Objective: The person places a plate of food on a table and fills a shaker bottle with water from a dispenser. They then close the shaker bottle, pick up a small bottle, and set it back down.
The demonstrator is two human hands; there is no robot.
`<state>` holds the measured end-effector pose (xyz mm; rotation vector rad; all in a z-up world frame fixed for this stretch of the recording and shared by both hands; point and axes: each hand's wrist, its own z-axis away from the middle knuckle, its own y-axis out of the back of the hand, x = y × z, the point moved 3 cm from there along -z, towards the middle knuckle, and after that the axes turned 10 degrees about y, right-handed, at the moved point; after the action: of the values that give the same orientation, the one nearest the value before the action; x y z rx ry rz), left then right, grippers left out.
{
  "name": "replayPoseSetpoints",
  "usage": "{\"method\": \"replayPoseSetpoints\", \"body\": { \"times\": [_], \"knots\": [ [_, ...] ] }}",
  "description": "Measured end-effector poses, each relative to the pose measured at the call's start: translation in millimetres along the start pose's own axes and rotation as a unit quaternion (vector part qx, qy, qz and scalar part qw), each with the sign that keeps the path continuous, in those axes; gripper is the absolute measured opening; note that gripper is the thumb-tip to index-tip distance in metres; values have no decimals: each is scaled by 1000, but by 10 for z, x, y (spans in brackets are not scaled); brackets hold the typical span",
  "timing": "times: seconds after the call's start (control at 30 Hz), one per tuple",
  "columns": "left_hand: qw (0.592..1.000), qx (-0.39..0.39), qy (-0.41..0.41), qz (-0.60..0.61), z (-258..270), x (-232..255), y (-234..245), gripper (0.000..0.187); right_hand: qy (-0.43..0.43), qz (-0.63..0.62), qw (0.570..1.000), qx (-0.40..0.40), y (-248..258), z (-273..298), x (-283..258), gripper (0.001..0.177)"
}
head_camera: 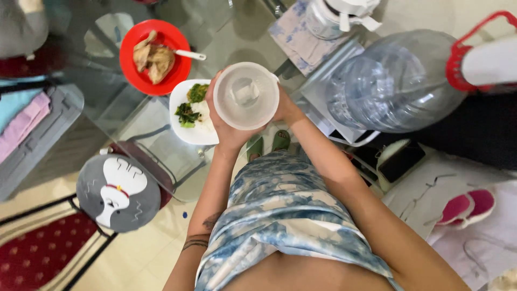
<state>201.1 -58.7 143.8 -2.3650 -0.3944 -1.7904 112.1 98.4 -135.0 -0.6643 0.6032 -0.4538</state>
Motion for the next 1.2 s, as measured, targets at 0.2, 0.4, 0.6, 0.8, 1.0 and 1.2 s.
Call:
{"method": "replayPoseSetpoints", "body": {
  "times": [0.2, 0.4, 0.6, 0.8, 1.0, 1.2],
  "knots": [
    [998, -40, 48, 30, 41, -109, -176, 119, -1, 147, 981, 127, 436, 237, 41, 65],
    [995, -72, 53, 33, -47, -191, -198, 116, 34, 121, 982, 138, 472, 79, 93, 70],
    [993, -112, 35, 30, -46, -130, -172, 116, 97, 150, 979, 99, 515, 150, 273, 70],
    [989, -143, 22, 6, -30, -32, -252, 118, 130, 203, 964, 111, 366, 404, 220, 70],
    [975, -218, 17, 35, 1, 56, -497, 115, 436, 218, 857, 169, 282, 850, -221, 57],
    [947, -310, 35, 74, 188, 308, -1057, 115, 496, 382, 772, -106, 185, 2889, -705, 113]
  ]
}}
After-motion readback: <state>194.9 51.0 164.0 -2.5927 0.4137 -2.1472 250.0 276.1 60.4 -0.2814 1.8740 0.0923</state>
